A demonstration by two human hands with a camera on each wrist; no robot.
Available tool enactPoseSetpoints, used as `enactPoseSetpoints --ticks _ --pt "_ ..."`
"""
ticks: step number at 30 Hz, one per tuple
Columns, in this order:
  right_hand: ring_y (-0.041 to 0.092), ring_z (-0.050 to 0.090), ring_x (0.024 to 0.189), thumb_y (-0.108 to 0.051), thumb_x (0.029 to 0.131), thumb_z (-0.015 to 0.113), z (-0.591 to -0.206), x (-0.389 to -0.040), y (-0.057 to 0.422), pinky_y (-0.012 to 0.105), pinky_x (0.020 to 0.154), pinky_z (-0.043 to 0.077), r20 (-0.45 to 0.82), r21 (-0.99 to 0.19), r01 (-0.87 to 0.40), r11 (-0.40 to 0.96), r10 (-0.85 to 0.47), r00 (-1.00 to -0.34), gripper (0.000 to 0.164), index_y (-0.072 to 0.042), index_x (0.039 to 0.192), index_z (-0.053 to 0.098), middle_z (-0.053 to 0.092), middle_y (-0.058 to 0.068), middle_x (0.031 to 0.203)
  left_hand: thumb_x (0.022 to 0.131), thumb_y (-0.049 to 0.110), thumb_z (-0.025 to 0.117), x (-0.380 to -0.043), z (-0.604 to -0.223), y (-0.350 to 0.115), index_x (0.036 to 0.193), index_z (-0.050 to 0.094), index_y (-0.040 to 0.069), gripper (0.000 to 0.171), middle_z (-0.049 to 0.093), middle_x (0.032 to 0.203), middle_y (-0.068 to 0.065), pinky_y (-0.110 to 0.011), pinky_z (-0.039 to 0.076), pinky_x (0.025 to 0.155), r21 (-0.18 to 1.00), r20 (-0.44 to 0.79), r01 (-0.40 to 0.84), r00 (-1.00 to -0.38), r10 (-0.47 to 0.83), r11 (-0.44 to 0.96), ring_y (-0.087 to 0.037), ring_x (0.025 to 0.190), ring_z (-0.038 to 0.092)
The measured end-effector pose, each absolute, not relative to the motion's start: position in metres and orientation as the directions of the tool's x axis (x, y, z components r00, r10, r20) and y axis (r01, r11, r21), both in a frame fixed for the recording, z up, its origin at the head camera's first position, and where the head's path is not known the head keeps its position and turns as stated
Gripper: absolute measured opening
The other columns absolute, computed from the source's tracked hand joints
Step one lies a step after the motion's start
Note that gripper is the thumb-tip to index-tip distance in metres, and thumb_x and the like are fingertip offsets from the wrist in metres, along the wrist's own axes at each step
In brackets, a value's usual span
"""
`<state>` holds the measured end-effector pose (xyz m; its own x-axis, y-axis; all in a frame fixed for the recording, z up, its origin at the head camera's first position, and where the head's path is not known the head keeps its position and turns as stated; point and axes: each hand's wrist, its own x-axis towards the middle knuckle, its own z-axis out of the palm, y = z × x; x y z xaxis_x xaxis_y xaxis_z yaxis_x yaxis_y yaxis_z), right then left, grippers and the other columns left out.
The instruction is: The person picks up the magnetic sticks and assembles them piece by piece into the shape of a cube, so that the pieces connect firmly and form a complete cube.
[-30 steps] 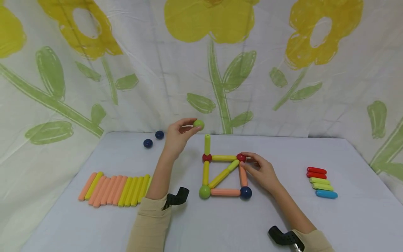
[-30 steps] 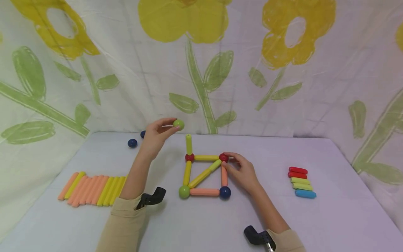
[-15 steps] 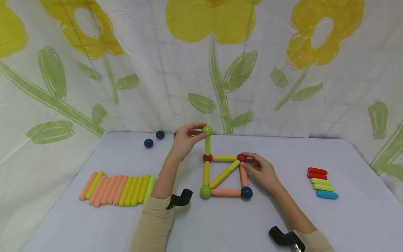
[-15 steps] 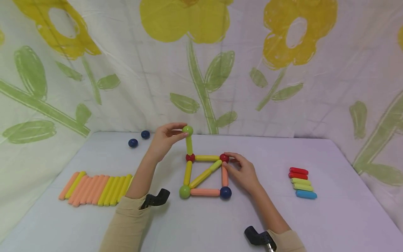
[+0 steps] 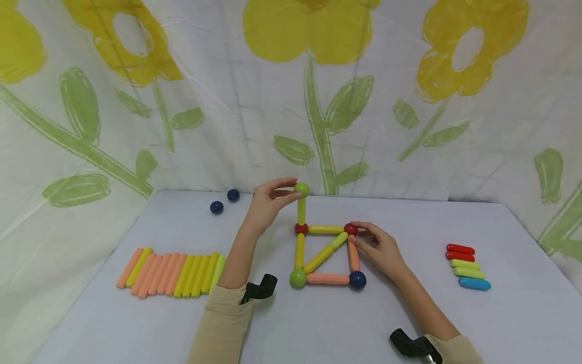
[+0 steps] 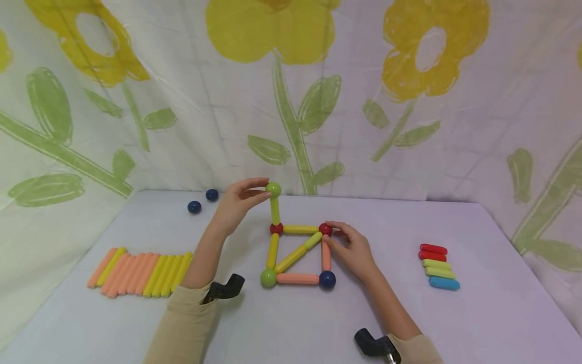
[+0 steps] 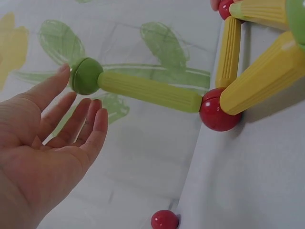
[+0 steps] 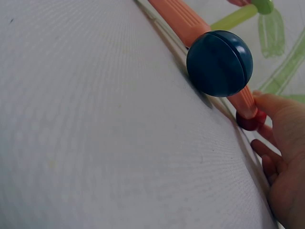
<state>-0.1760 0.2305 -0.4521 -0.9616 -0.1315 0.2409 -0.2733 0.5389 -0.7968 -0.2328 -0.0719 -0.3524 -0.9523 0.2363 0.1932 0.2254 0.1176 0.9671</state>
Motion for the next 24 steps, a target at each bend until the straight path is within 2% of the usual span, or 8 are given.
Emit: enactPoseSetpoints --ticks 3,6,14,19,24 --pt "0.033 0.064 0.125 -0.022 0.102 0.073 -0.452 -0.175 0.231 0.049 0.104 0.049 0.234 -0.800 -0.266 0.538 -0.129 -0.964 0.043 -0.010 0.142 0.065 0.069 0.013 0.139 0.101 0.009 0.072 -0.229 -0.350 -0.078 0.142 0.064 0.002 0.042 0.061 0.147 -0.017 -0.046 0.051 0.112 0.970 0.184 0.214 -0.957 0.223 0.116 -0.032 0.129 0.063" --pt "0.033 0.064 0.125 -0.022 0.102 0.073 -0.452 -0.175 0.231 0.049 0.104 0.049 0.227 -0.802 -0.258 0.538 -0.123 -0.966 0.043 -0.010 0.142 0.065 0.069 0.013 0.138 0.101 0.011 0.072 -0.226 -0.348 -0.087 0.143 0.063 0.003 0.043 0.060 0.148 -0.017 -0.045 0.048 0.115 0.974 0.165 0.192 -0.964 0.207 0.122 -0.031 0.129 0.063" --pt "0.033 0.065 0.124 -0.023 0.101 0.073 -0.451 -0.176 0.232 0.048 0.103 0.049 0.229 -0.799 -0.251 0.546 -0.109 -0.967 0.042 -0.011 0.141 0.066 0.069 0.013 0.138 0.104 0.011 0.068 -0.212 -0.341 -0.123 0.143 0.062 -0.001 0.042 0.062 0.141 -0.016 -0.024 0.054 0.104 0.984 0.109 0.133 -0.976 0.187 0.119 -0.015 0.117 0.066" --pt "0.033 0.065 0.124 -0.022 0.101 0.073 -0.453 -0.176 0.231 0.047 0.103 0.049 0.230 -0.803 -0.254 0.540 -0.113 -0.967 0.042 -0.011 0.141 0.066 0.069 0.013 0.137 0.105 0.018 0.067 -0.189 -0.343 -0.148 0.146 0.060 0.002 0.045 0.059 0.148 -0.015 -0.024 0.053 0.106 0.977 0.003 0.047 -0.979 0.206 0.206 -0.021 0.124 0.068" --pt "0.034 0.064 0.124 -0.022 0.101 0.074 -0.453 -0.176 0.230 0.053 0.105 0.049 0.235 -0.808 -0.263 0.527 -0.121 -0.964 0.042 -0.011 0.141 0.066 0.069 0.013 0.138 0.107 0.025 0.066 -0.162 -0.349 -0.169 0.151 0.056 0.006 0.049 0.058 0.151 -0.015 -0.036 0.049 0.114 0.949 -0.070 -0.019 -0.986 0.153 0.314 -0.030 0.132 0.063"
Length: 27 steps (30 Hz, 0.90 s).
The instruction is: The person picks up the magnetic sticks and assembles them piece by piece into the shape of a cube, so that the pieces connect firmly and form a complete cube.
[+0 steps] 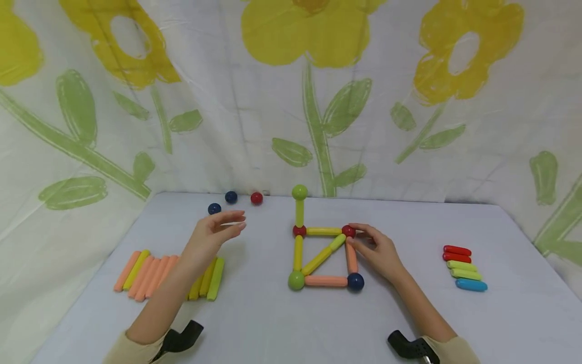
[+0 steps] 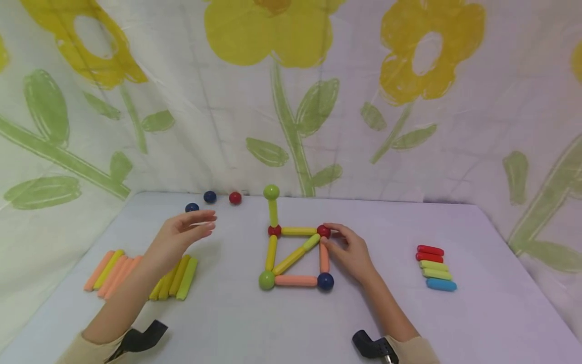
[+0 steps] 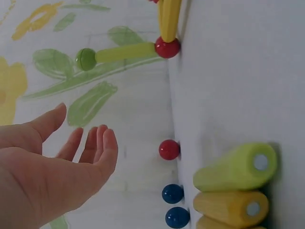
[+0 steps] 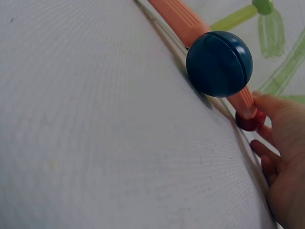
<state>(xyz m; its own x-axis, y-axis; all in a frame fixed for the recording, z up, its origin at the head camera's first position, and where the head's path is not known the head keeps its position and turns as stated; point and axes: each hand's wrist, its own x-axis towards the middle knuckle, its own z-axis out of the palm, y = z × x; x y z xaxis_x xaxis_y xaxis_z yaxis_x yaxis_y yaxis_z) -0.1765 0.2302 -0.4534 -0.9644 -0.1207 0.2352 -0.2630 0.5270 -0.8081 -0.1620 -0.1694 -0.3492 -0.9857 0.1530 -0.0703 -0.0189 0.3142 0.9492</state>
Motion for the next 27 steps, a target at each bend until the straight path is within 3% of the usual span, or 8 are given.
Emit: enactPoseSetpoints --ticks 4,10,15,18,27 --pt "0.033 0.065 0.123 -0.022 0.101 0.074 -0.454 -0.177 0.229 0.054 0.104 0.050 0.235 -0.804 -0.258 0.535 -0.113 -0.965 0.042 -0.011 0.141 0.066 0.070 0.013 0.136 0.106 0.029 0.066 -0.143 -0.358 -0.184 0.153 0.053 0.006 0.054 0.057 0.152 -0.016 -0.040 0.051 0.113 0.920 -0.105 -0.058 -0.989 0.101 0.387 -0.030 0.131 0.063" --pt "0.034 0.064 0.125 -0.023 0.101 0.074 -0.454 -0.177 0.229 0.056 0.106 0.049 0.227 -0.809 -0.253 0.531 -0.114 -0.967 0.043 -0.011 0.141 0.066 0.068 0.014 0.139 0.106 0.028 0.067 -0.123 -0.373 -0.199 0.153 0.051 0.000 0.058 0.055 0.153 -0.021 -0.026 0.057 0.099 0.873 -0.139 -0.085 -0.987 0.077 0.481 -0.035 0.133 0.061" --pt "0.035 0.063 0.127 -0.024 0.102 0.073 -0.450 -0.174 0.230 0.057 0.109 0.047 0.201 -0.814 -0.232 0.533 -0.116 -0.973 0.045 -0.010 0.143 0.064 0.066 0.015 0.142 0.102 0.028 0.072 -0.115 -0.384 -0.200 0.151 0.053 -0.001 0.060 0.056 0.152 -0.023 -0.041 0.055 0.107 0.833 -0.150 -0.077 -0.985 0.090 0.549 -0.040 0.138 0.057" --pt "0.034 0.064 0.125 -0.024 0.102 0.073 -0.447 -0.171 0.231 0.051 0.107 0.049 0.204 -0.809 -0.238 0.537 -0.124 -0.971 0.047 -0.011 0.145 0.063 0.065 0.014 0.143 0.101 0.022 0.073 -0.114 -0.388 -0.197 0.149 0.055 -0.003 0.057 0.055 0.153 -0.025 -0.047 0.053 0.109 0.824 -0.147 -0.067 -0.984 0.099 0.563 -0.043 0.138 0.055" --pt "0.039 0.066 0.123 -0.014 0.099 0.076 -0.441 -0.144 0.232 0.019 0.095 0.055 0.168 -0.851 -0.220 0.477 -0.150 -0.974 0.053 -0.003 0.147 0.057 0.059 0.021 0.148 0.097 0.008 0.075 -0.112 -0.390 -0.191 0.144 0.060 -0.004 0.050 0.057 0.148 -0.028 -0.041 0.056 0.104 0.842 -0.118 -0.053 -0.989 0.088 0.537 -0.044 0.133 0.059"
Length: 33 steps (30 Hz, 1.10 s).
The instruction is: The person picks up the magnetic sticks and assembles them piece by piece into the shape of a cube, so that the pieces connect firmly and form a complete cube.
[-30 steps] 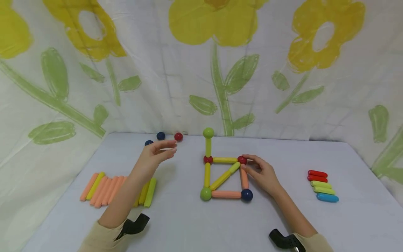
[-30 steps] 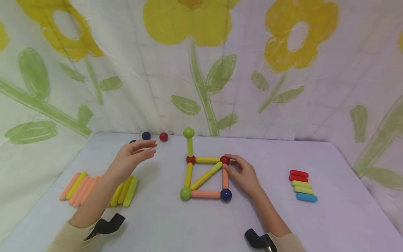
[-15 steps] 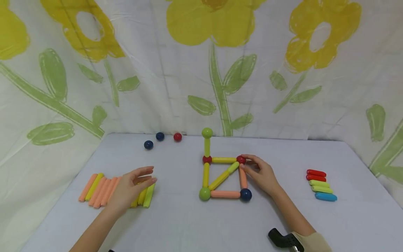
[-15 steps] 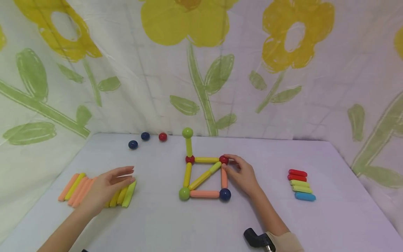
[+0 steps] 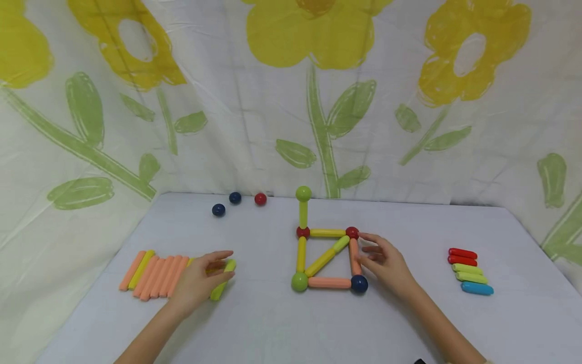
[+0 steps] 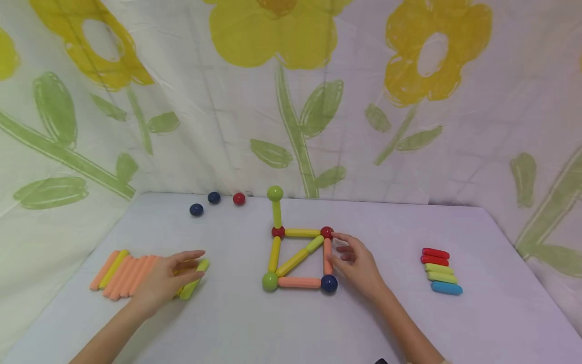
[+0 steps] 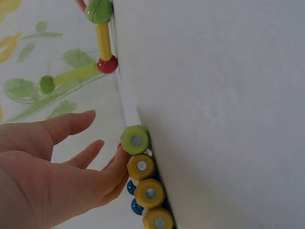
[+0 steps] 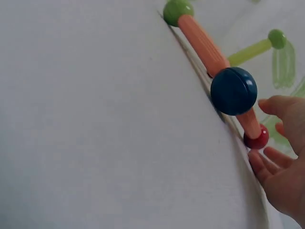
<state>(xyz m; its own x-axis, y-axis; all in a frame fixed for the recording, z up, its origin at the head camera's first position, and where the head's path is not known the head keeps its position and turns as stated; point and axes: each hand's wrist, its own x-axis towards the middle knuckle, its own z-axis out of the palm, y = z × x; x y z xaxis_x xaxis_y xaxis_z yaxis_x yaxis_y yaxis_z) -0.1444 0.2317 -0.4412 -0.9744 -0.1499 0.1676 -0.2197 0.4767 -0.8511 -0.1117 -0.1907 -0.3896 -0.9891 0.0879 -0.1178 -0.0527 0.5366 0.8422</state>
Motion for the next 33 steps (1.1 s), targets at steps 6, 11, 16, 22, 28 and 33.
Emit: enactPoseSetpoints --ticks 6,11,16,22,28,33 --pt "0.033 0.068 0.117 -0.011 0.098 0.075 -0.438 -0.120 0.236 0.017 0.092 0.056 0.124 -0.874 -0.202 0.442 -0.198 -0.972 0.048 -0.001 0.143 0.059 0.063 0.019 0.142 0.092 -0.001 0.077 -0.113 -0.395 -0.187 0.135 0.065 -0.008 0.045 0.067 0.134 -0.025 -0.037 0.060 0.097 0.845 -0.120 -0.017 -0.980 0.158 0.535 -0.037 0.118 0.068" --pt "0.013 0.068 0.108 -0.015 0.098 0.077 -0.435 -0.104 0.238 0.020 0.088 0.058 0.086 -0.891 -0.182 0.415 -0.240 -0.967 0.043 -0.004 0.137 0.064 0.067 0.017 0.133 0.089 -0.002 0.080 -0.114 -0.398 -0.186 0.127 0.070 -0.008 0.040 0.074 0.118 -0.016 -0.033 0.061 0.090 0.820 -0.122 0.016 -0.972 0.202 0.572 -0.026 0.104 0.069" --pt "0.007 0.065 0.100 -0.012 0.095 0.080 -0.441 -0.098 0.238 0.020 0.085 0.059 0.108 -0.897 -0.215 0.386 -0.280 -0.954 0.038 -0.004 0.130 0.068 0.070 0.012 0.124 0.086 0.000 0.083 -0.116 -0.399 -0.184 0.121 0.073 -0.005 0.037 0.073 0.107 -0.007 -0.025 0.057 0.080 0.776 -0.098 0.093 -0.959 0.266 0.624 -0.018 0.092 0.064" --pt "0.008 0.065 0.093 -0.009 0.094 0.080 -0.446 -0.098 0.238 0.019 0.082 0.058 0.157 -0.891 -0.264 0.369 -0.295 -0.942 0.032 -0.005 0.124 0.071 0.072 0.011 0.119 0.088 0.003 0.082 -0.118 -0.397 -0.180 0.118 0.076 0.002 0.030 0.073 0.107 -0.003 -0.025 0.055 0.075 0.731 -0.093 0.148 -0.945 0.313 0.666 -0.016 0.089 0.061" --pt "0.008 0.065 0.093 -0.009 0.094 0.080 -0.446 -0.097 0.238 0.019 0.082 0.058 0.175 -0.888 -0.282 0.364 -0.300 -0.938 0.032 -0.005 0.125 0.070 0.071 0.011 0.120 0.092 0.003 0.079 -0.121 -0.390 -0.168 0.121 0.075 0.002 0.029 0.073 0.110 -0.006 -0.031 0.058 0.080 0.745 -0.077 0.135 -0.956 0.284 0.653 -0.017 0.092 0.065" --pt "0.008 0.065 0.094 -0.011 0.094 0.081 -0.446 -0.097 0.238 0.019 0.083 0.058 0.151 -0.891 -0.255 0.377 -0.284 -0.947 0.032 -0.006 0.124 0.071 0.072 0.010 0.119 0.096 0.006 0.077 -0.129 -0.382 -0.146 0.125 0.073 0.004 0.030 0.073 0.112 -0.007 -0.033 0.062 0.086 0.791 0.008 0.162 -0.967 0.254 0.591 -0.019 0.096 0.069"
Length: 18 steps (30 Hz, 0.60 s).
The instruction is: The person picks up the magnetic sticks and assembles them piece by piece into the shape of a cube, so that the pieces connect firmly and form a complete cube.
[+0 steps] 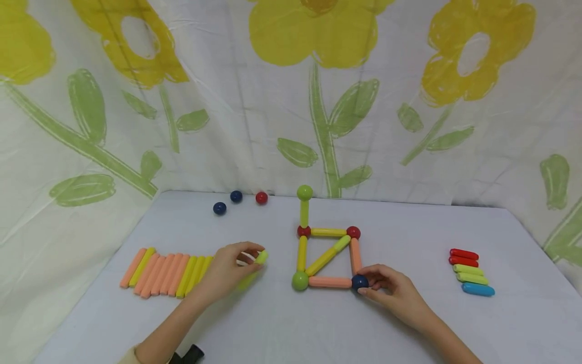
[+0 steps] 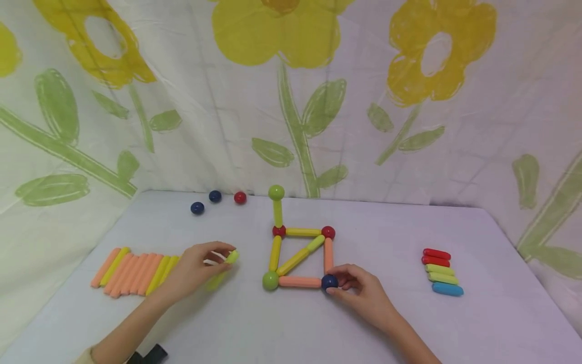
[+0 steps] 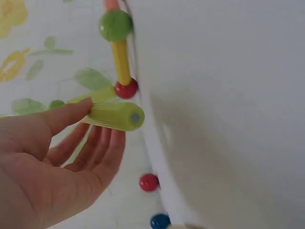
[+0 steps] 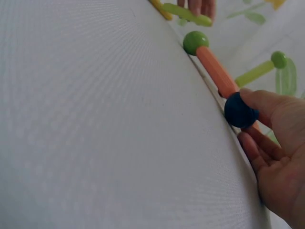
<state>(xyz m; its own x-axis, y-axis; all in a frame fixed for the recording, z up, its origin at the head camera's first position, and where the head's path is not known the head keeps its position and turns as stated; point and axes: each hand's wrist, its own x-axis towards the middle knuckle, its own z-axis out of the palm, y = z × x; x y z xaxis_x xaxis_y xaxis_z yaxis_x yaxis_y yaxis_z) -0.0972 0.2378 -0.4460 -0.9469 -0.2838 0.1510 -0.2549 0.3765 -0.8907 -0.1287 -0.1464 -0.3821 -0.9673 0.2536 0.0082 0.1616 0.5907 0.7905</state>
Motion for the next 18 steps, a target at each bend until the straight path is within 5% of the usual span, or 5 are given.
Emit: enactPoseSetpoints --ticks 10,18 --pt "0.009 0.064 0.093 -0.011 0.095 0.080 -0.447 -0.096 0.239 0.019 0.082 0.058 0.159 -0.888 -0.259 0.379 -0.274 -0.948 0.032 -0.006 0.125 0.071 0.072 0.009 0.119 0.093 -0.002 0.078 -0.163 -0.374 -0.072 0.125 0.070 0.000 0.033 0.072 0.120 -0.015 -0.040 0.060 0.099 0.935 0.187 0.259 -0.941 0.282 0.243 -0.030 0.109 0.071" --pt "0.008 0.064 0.093 -0.008 0.096 0.078 -0.449 -0.096 0.239 0.018 0.082 0.057 0.191 -0.884 -0.293 0.364 -0.292 -0.937 0.031 -0.005 0.126 0.070 0.072 0.010 0.119 0.091 -0.008 0.077 -0.196 -0.381 -0.025 0.122 0.067 -0.006 0.033 0.070 0.120 -0.022 -0.048 0.059 0.101 0.930 0.323 0.361 -0.896 0.306 0.072 -0.036 0.112 0.069"
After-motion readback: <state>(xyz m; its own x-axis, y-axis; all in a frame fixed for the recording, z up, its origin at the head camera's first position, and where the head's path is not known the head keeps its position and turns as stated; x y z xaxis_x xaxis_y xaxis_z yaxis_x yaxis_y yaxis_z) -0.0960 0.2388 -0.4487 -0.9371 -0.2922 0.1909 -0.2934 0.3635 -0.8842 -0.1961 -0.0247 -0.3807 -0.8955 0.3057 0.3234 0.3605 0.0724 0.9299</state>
